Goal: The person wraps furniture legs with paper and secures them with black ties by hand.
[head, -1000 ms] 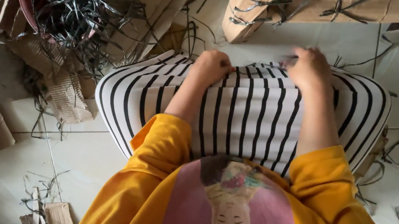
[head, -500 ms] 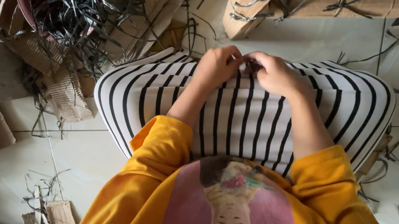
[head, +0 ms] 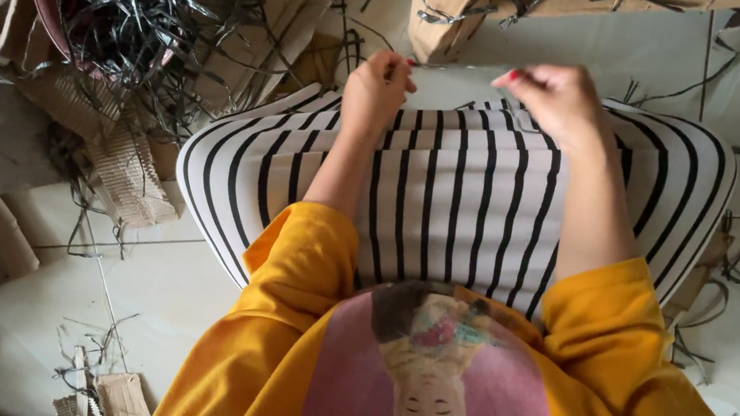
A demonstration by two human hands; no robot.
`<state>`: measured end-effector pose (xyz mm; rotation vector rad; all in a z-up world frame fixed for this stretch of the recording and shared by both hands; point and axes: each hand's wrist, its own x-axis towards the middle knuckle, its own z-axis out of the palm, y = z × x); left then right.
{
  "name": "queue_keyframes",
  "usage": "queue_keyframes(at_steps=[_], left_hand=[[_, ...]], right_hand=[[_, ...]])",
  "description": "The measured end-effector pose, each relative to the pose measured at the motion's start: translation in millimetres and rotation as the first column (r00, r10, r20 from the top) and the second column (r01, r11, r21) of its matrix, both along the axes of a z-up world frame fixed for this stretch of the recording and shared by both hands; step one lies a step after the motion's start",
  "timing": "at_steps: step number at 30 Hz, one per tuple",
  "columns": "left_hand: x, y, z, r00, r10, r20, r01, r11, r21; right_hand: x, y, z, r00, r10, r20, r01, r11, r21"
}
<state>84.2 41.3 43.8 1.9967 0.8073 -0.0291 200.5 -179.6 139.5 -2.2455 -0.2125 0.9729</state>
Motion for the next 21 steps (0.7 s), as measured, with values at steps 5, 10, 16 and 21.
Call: queue_keyframes(at_steps=[5,10,16,21], left_hand=[[-0.8,-7.6,3.1,0.992,-0.11,-0.055,0.104,0.99,-0.093],[-0.6,-13.7,0.6,0.975,-0.19,-0.111,0.169,0.969,-0.181],[-1.4,-12.0,-0.3,0.992,-0.014,0.127,0.038,0.981,-0.189],[2.6,-16.1,-2.5,0.99,0.044,0.135,-0.02,0.984,-0.177]], right_hand=[[12.5,-11.9,-31.2,0.94,-0.284,-0.191,0.33,0.9,0.286],[8.3,-10.3,-39.5,0.802,-0.108,-0.588,0.54,0.551,0.636],[-17.2,16.4,-17.6,0.986,-0.14,-0.087,0.152,0.976,0.155],[-15.6,11.6,-66.7,0.974,0.149,0.169,-0.143,0.989,-0.047]])
